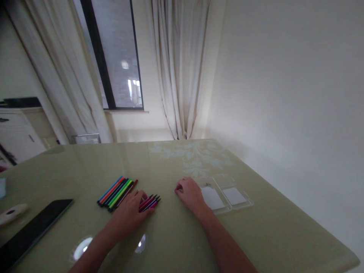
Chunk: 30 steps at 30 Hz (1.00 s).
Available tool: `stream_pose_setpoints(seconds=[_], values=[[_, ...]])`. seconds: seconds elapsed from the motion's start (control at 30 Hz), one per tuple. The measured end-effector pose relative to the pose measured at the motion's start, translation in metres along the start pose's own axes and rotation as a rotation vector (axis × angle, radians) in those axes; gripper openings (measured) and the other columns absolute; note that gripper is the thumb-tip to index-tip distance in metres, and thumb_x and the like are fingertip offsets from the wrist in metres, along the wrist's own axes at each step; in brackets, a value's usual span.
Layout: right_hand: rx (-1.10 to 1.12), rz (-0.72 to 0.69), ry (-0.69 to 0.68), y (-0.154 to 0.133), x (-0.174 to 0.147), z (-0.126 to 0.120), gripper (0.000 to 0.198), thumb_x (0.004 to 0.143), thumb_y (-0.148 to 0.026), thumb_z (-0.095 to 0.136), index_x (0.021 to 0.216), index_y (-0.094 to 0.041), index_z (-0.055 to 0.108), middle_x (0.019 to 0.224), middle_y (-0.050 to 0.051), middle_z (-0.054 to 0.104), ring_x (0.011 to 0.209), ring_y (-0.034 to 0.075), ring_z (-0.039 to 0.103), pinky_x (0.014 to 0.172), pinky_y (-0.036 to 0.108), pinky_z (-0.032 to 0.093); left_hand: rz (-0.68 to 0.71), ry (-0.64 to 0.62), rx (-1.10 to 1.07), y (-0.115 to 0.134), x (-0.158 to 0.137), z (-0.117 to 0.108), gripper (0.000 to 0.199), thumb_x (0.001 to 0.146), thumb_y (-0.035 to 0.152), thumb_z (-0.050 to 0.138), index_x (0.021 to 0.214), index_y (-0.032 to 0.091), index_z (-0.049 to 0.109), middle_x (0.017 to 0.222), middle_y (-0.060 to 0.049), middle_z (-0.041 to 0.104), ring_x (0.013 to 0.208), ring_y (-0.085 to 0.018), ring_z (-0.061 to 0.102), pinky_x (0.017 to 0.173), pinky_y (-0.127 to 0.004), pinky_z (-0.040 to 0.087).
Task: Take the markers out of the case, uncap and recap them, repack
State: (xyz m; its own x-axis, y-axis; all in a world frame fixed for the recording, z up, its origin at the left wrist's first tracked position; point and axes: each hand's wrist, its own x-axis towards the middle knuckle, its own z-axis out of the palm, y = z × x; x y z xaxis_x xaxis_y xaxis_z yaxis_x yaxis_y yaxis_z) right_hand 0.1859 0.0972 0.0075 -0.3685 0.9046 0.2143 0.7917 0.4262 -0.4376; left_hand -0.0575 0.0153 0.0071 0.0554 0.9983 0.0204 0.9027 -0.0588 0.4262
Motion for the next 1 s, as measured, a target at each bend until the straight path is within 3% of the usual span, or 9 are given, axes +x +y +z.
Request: stream_pose_setpoints(seconds=[0.13,0.27,0.4,0.5,0.77,1.0], values=[[-0.028,0.011,0.079,0.0,0.0,0.001,0.002,0.087,-0.016,0.073,0.086,-0.018,0.072,0.101,0.008,0.068,0.102,0.023,0.061,0.09,0.031,0.044,0.031,0.017,-0.049,-0.007,0.003,-0.003,0.032,0.082,0.049,0.068,0.097,0.021,0.063,0.104,-0.008,0.068,0.101,-0.027,0.063,0.089,-0.036,0.044],[-0.09,0.004,0.106,-0.002,0.0,0.003,0.016,0.088,-0.019,0.072,0.104,-0.019,0.071,0.109,0.01,0.069,0.104,0.025,0.06,0.093,0.035,0.045,-0.011,0.122,-0.065,-0.02,0.009,-0.009,0.035,0.088,0.052,0.062,0.102,0.02,0.063,0.103,-0.009,0.069,0.097,-0.026,0.065,0.085,-0.035,0.047],[-0.126,0.009,0.068,-0.002,0.001,0.004,0.011,0.09,-0.02,0.069,0.102,-0.02,0.072,0.108,0.01,0.071,0.102,0.026,0.062,0.092,0.037,0.045,-0.19,0.283,0.173,-0.043,0.014,-0.019,0.024,0.096,0.038,0.053,0.106,0.019,0.062,0.111,-0.012,0.069,0.105,-0.029,0.065,0.091,-0.038,0.048],[-0.132,0.008,0.071,-0.001,0.001,0.005,0.013,0.091,-0.019,0.068,0.103,-0.02,0.072,0.109,0.01,0.071,0.104,0.027,0.062,0.092,0.037,0.045,-0.248,0.26,0.291,-0.053,0.016,-0.02,0.021,0.097,0.037,0.052,0.107,0.02,0.061,0.113,-0.013,0.069,0.108,-0.03,0.066,0.093,-0.039,0.048],[-0.013,-0.108,0.122,-0.022,-0.004,0.009,0.024,0.095,-0.018,0.064,0.117,-0.021,0.071,0.117,0.009,0.07,0.114,0.026,0.061,0.1,0.037,0.044,-0.107,0.229,0.255,-0.047,0.019,-0.013,0.013,0.097,0.029,0.053,0.101,0.021,0.062,0.109,-0.01,0.066,0.111,-0.027,0.063,0.097,-0.037,0.046],[0.034,-0.162,0.089,-0.042,-0.009,0.014,0.023,0.098,-0.023,0.065,0.119,-0.022,0.072,0.117,0.008,0.072,0.113,0.026,0.062,0.102,0.038,0.045,-0.081,0.249,0.199,-0.05,0.02,-0.01,0.016,0.097,0.025,0.052,0.104,0.02,0.065,0.109,-0.01,0.061,0.107,-0.027,0.061,0.097,-0.038,0.046]])
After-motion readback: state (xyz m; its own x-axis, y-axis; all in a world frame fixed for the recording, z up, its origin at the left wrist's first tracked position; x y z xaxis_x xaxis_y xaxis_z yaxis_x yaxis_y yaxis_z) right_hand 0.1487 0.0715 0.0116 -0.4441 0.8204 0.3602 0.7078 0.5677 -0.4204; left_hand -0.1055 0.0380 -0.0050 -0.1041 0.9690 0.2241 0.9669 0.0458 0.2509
